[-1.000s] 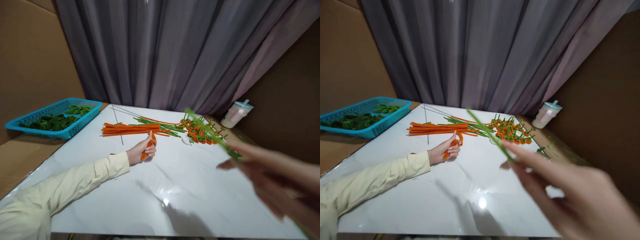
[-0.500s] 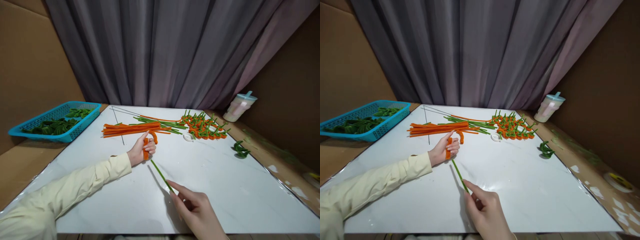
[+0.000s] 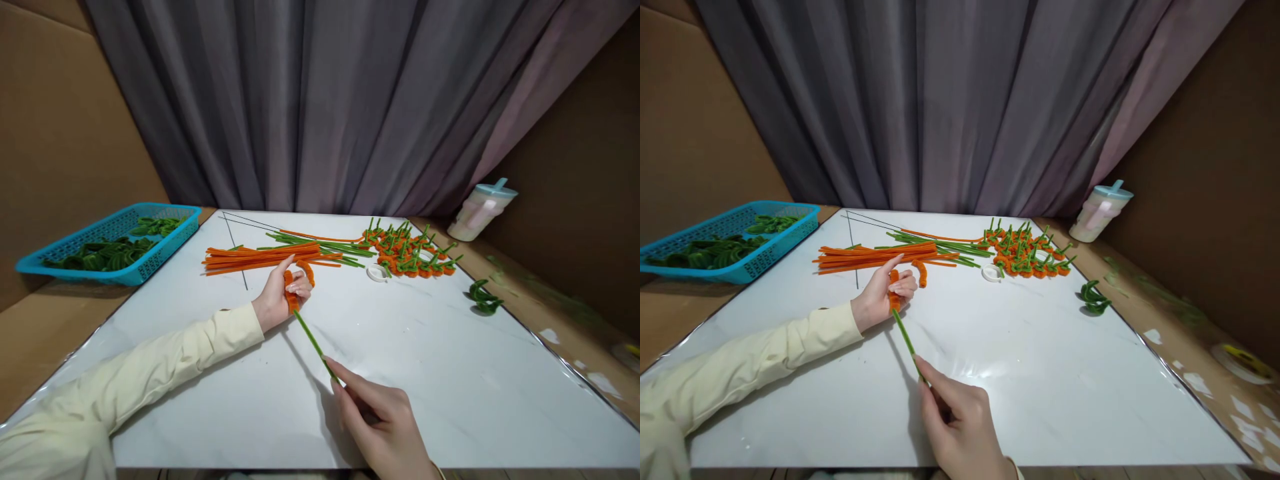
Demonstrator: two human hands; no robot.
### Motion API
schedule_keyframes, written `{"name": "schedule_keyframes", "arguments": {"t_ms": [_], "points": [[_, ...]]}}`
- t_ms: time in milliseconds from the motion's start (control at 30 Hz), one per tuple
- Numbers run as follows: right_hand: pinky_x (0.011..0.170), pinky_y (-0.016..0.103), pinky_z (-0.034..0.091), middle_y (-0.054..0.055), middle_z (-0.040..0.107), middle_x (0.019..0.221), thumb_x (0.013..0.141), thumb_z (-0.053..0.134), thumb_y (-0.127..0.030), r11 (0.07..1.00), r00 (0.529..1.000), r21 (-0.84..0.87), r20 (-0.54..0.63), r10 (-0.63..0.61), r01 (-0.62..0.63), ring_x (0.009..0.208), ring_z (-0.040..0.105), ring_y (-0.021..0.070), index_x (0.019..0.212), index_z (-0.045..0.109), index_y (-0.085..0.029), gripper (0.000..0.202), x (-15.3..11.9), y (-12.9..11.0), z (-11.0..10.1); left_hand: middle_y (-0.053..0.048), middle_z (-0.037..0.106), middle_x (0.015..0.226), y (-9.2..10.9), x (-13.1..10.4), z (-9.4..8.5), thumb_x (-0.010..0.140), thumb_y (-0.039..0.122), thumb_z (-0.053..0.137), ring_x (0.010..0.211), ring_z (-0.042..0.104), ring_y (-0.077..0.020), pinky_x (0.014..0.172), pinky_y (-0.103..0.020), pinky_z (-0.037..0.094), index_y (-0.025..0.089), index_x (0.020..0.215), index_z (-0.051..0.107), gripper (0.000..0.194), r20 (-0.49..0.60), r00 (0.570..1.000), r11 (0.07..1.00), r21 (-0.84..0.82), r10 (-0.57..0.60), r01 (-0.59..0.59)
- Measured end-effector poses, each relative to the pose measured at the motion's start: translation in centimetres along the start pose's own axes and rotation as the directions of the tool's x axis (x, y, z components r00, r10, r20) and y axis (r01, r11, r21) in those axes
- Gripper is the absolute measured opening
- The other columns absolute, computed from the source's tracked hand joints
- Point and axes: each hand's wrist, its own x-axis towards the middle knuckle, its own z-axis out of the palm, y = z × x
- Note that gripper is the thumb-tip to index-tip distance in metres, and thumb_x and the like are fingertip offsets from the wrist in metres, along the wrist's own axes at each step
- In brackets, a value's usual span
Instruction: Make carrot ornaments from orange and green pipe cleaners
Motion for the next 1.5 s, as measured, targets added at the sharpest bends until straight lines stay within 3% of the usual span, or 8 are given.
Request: {"name": "schedule_keyframes", "arguments": {"t_ms": [333,567,1067,1233,1500], "points": [[0.040,0.015,0.036,-0.002,0.049,0.050,0.086,0.044,-0.019,0.986,0.986,-0.027,-0.011,-0.168,0.167,0.041,0.037,0.0065,0.116,0.061,-0.011,0.036,-0.1,0.2,-0.1,0.010,0.010,0.048,0.1,-0.4,0.7,0.091,0.037,0.036,0.031,0.025,-0.0040,0.031,-0.013,0.027,0.019,0.058,0.029,0.038,0.001,0.998,0.997,-0.017,0.070,-0.070],[0.041,0.014,0.036,-0.002,0.050,0.052,0.086,0.045,-0.019,0.986,0.986,-0.021,-0.011,-0.167,0.166,0.042,0.036,0.0060,0.114,0.062,-0.009,0.035,0.1,-0.1,0.0,0.009,0.010,0.046,0.1,-0.3,0.6,0.089,0.034,0.036,0.031,0.025,-0.0054,0.031,-0.015,0.027,0.021,0.056,0.020,0.040,-0.010,0.998,0.998,-0.035,0.054,-0.054],[0.042,0.015,0.035,-0.003,0.046,0.050,0.087,0.042,-0.021,0.996,0.995,-0.001,0.022,-0.094,0.094,0.043,0.033,0.0066,0.115,0.061,-0.008,0.036,0.1,-0.2,0.4,0.008,0.012,0.040,-0.6,-0.3,0.9,0.084,0.026,0.037,0.027,0.020,-0.0042,0.029,-0.016,0.016,0.020,0.050,0.019,0.040,-0.022,0.991,0.991,0.028,0.133,-0.132],[0.043,0.014,0.035,-0.002,0.048,0.052,0.087,0.042,-0.022,0.997,0.996,0.037,0.052,-0.066,0.064,0.044,0.035,0.0065,0.115,0.061,-0.008,0.037,0.1,-0.2,0.4,0.008,0.014,0.039,-1.1,-0.2,1.1,0.083,0.026,0.038,0.027,0.019,-0.0040,0.028,-0.016,0.010,0.019,0.048,0.021,0.040,-0.011,0.994,0.992,0.070,0.106,-0.105],[0.042,0.013,0.036,-0.003,0.046,0.051,0.087,0.042,-0.021,0.994,0.996,0.066,0.010,-0.093,0.092,0.043,0.034,0.0056,0.117,0.058,-0.003,0.038,0.4,-0.4,0.7,0.008,0.013,0.039,-1.9,-0.5,1.3,0.084,0.025,0.036,0.027,0.019,-0.0037,0.027,-0.015,0.012,0.019,0.048,0.020,0.040,-0.001,0.998,0.993,0.096,0.064,-0.063]]}}
